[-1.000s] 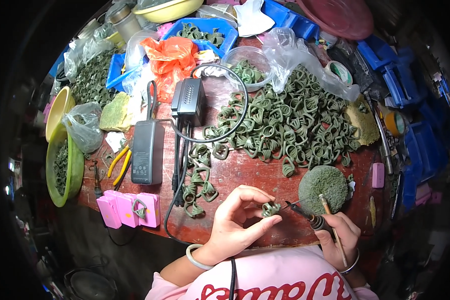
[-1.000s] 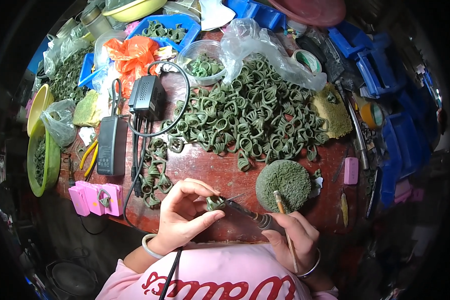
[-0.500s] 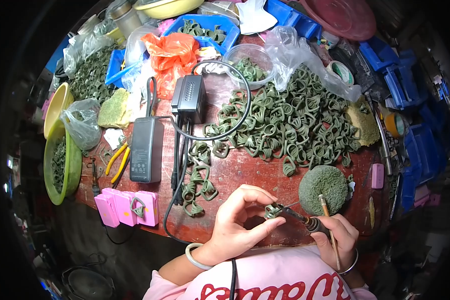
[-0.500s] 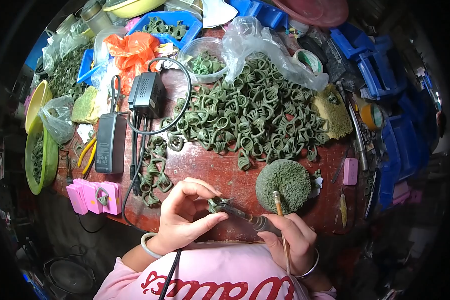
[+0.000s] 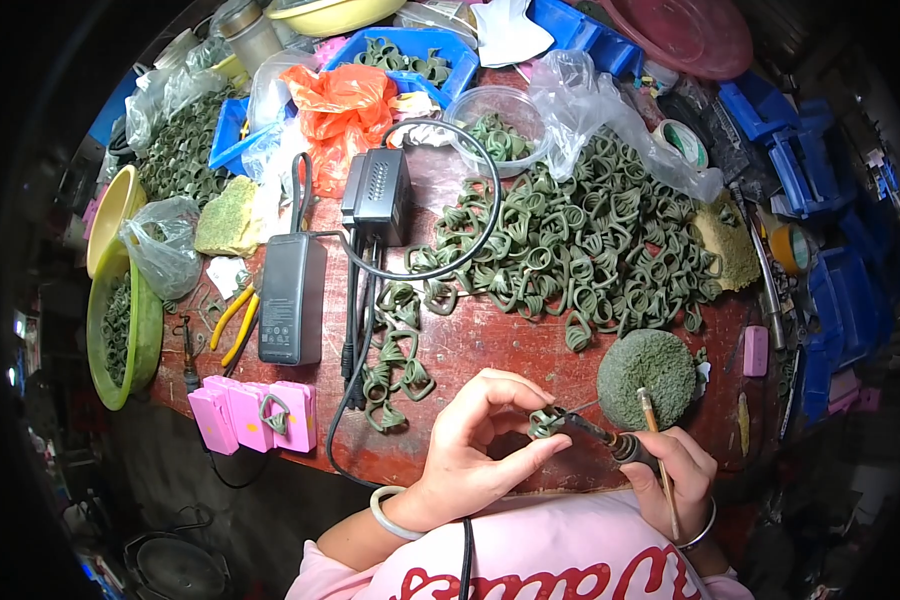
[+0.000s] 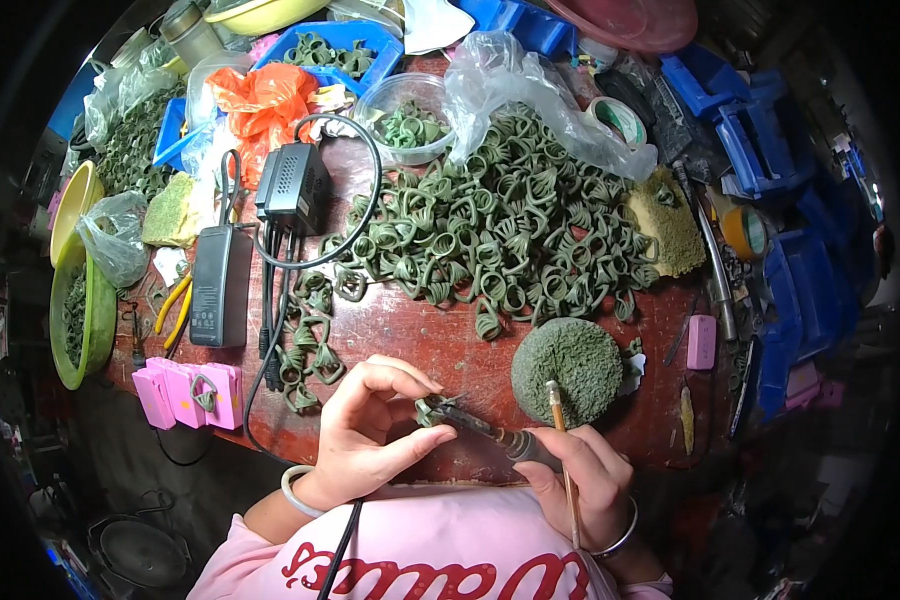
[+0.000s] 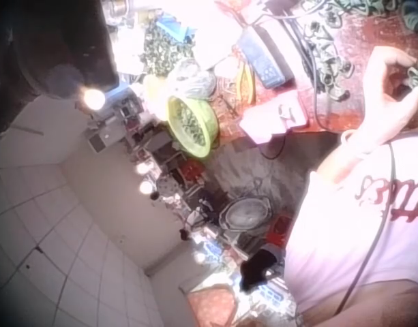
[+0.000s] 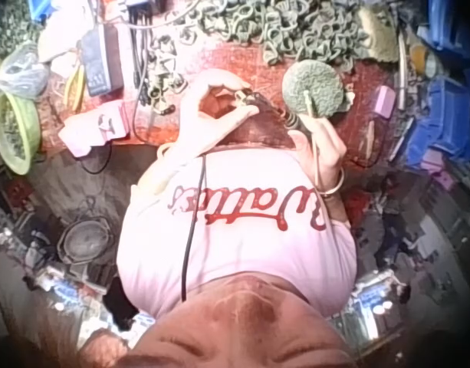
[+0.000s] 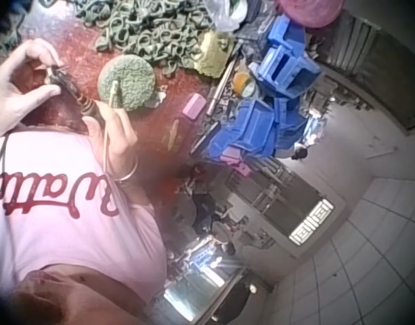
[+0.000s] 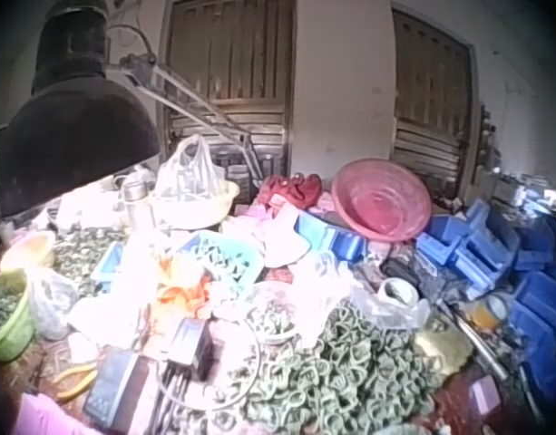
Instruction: Using a heated wax pen to carve and detail small green jewelry wax components.
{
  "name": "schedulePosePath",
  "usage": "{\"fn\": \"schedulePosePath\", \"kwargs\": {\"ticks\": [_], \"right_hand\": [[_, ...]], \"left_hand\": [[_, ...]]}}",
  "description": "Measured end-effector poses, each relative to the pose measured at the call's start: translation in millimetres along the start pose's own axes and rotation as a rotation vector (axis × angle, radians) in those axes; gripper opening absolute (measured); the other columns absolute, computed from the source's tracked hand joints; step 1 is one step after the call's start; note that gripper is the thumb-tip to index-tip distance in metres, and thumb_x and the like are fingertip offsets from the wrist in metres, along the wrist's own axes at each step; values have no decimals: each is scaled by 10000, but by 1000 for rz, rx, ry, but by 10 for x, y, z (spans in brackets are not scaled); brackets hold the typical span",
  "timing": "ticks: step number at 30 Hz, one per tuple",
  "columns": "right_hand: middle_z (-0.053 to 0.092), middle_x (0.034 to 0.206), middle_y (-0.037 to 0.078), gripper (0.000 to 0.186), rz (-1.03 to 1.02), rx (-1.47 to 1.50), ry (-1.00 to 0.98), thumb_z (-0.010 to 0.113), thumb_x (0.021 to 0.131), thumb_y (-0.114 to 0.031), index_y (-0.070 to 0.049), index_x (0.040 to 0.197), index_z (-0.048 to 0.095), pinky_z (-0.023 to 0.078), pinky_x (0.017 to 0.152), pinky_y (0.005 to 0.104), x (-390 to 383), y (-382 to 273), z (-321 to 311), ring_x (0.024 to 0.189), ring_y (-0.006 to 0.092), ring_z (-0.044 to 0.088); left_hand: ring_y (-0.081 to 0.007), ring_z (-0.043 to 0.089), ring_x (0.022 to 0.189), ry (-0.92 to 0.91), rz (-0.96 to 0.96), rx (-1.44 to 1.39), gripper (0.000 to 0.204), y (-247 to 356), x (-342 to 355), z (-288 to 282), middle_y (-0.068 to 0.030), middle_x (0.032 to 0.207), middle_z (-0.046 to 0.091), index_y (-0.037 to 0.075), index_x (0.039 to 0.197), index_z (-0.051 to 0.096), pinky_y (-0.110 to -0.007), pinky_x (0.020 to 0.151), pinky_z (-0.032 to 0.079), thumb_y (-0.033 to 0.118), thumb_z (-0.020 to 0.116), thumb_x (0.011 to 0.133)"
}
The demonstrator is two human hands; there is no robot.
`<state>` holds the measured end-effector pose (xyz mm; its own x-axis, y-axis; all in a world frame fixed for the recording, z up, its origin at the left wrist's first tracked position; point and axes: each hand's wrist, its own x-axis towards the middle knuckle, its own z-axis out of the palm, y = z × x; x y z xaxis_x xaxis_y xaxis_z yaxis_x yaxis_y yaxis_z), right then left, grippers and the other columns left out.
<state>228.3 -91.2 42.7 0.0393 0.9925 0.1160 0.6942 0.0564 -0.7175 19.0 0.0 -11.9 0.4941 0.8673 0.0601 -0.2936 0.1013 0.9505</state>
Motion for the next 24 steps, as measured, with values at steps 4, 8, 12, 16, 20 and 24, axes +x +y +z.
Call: {"fn": "schedulePosePath", "kwargs": {"ticks": [4, 8, 12, 16, 20, 24], "right_hand": [[617, 779, 138, 298, -3, -11, -12, 756, 842, -167, 29, 1041, 652, 513, 565, 340, -14, 17, 3, 646, 271, 654], [612, 775, 144, 307, -3, -19, -12, 758, 840, -170, 35, 1039, 648, 509, 560, 342, -30, 33, 3, 639, 276, 645], [612, 775, 146, 309, -3, -20, -18, 757, 841, -174, 37, 1036, 646, 509, 561, 341, -30, 38, 2, 639, 280, 646], [619, 782, 147, 307, 3, -5, -18, 754, 845, -177, 37, 1037, 646, 511, 561, 341, -22, 29, 1, 642, 275, 649], [628, 793, 147, 299, 4, -6, -17, 748, 849, -169, 35, 1043, 647, 515, 573, 339, -25, 22, -13, 654, 268, 655], [631, 797, 147, 295, 22, -13, -8, 746, 850, -162, 33, 1049, 648, 519, 586, 337, -10, -18, -25, 665, 267, 658]], "left_hand": [[-171, 571, 1046, 0, 4, -2, 388, 1, 0, -3, -135, 1152, 486, -30, 1099, 503, -303, 900, 545, -138, 707, 788], [-170, 573, 1041, 8, 20, -27, 387, -7, 5, 3, -133, 1152, 487, -31, 1097, 502, -303, 900, 544, -143, 705, 787], [-143, 582, 1002, 70, 21, -69, 364, -16, 6, 29, -102, 1123, 512, -16, 1081, 546, -246, 830, 547, -84, 748, 786], [-143, 582, 1005, 73, 21, -70, 363, -11, 9, 25, -100, 1123, 511, -16, 1081, 547, -248, 830, 548, -84, 748, 786], [-165, 572, 1036, 31, 15, -34, 392, 5, 16, 10, -126, 1145, 489, -27, 1095, 501, -295, 895, 546, -146, 706, 783], [-162, 572, 1034, 44, -17, -79, 393, 1, 13, 9, -130, 1146, 497, -25, 1095, 501, -290, 889, 551, -152, 702, 783]]}}
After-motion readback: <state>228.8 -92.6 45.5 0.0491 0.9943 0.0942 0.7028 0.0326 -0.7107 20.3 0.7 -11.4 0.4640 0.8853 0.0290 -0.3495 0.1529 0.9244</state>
